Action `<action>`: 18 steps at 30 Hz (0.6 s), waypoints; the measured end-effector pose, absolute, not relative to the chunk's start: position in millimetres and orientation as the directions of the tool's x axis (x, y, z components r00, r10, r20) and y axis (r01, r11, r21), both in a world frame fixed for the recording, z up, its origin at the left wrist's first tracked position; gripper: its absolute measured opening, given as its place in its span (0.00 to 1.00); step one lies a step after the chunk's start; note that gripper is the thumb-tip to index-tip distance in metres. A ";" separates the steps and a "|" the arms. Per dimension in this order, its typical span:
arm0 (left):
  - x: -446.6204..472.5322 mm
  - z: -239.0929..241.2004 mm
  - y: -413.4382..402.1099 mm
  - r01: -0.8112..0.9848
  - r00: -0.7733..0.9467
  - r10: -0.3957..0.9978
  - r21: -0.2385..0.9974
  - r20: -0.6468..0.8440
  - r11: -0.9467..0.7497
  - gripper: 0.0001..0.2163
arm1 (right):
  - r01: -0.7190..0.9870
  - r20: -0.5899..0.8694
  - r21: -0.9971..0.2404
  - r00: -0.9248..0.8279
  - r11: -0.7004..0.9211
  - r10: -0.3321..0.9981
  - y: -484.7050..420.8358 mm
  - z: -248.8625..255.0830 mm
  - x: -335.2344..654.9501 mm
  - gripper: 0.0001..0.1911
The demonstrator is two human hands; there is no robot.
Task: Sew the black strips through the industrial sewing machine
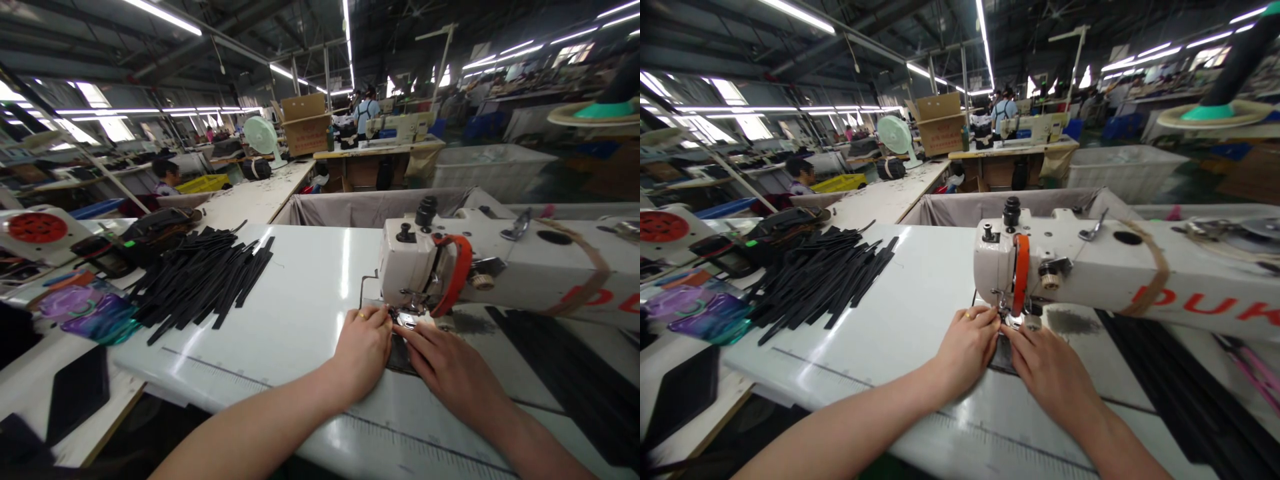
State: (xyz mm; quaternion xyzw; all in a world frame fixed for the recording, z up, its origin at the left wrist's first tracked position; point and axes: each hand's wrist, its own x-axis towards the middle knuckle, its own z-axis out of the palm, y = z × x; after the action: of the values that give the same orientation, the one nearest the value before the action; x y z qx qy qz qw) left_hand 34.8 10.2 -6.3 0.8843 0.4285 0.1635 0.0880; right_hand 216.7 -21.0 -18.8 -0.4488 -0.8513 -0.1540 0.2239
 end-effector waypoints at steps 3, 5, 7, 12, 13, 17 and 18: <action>36.8 -8.9 9.8 0.739 0.574 0.789 0.276 0.218 -0.614 0.12 | 0.831 0.503 0.020 -0.489 0.556 0.713 -20.7 -20.1 217.6 0.17; 37.7 -9.0 10.6 0.744 0.572 0.790 0.267 0.220 -0.613 0.12 | 0.830 0.491 0.010 -0.490 0.557 0.721 -20.7 -21.5 218.3 0.17; 38.4 -8.3 12.1 0.744 0.576 0.787 0.257 0.218 -0.616 0.12 | 0.830 0.484 0.018 -0.495 0.557 0.722 -20.9 -22.6 218.8 0.17; 39.0 -6.9 14.7 0.733 0.605 0.771 0.240 0.199 -0.637 0.11 | 0.835 0.482 0.032 -0.495 0.550 0.723 -21.7 -23.0 218.6 0.17; 38.7 -6.9 14.4 0.732 0.607 0.769 0.238 0.199 -0.639 0.11 | 0.835 0.480 0.029 -0.494 0.550 0.725 -21.8 -22.7 218.4 0.17; 35.1 -7.0 14.1 0.702 0.620 0.747 0.257 0.240 -0.664 0.11 | 0.833 0.481 -0.006 -0.482 0.553 0.732 -22.1 -21.2 218.3 0.16; 33.9 -7.1 16.0 0.687 0.615 0.743 0.284 0.263 -0.669 0.10 | 0.833 0.488 -0.014 -0.477 0.553 0.731 -22.3 -20.9 218.5 0.16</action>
State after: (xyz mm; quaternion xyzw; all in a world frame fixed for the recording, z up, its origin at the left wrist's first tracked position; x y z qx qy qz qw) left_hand 33.9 16.0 -7.1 0.8953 0.3994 0.1815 0.0777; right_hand 218.5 -22.3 -20.9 -0.4591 -0.8519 -0.1129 0.2253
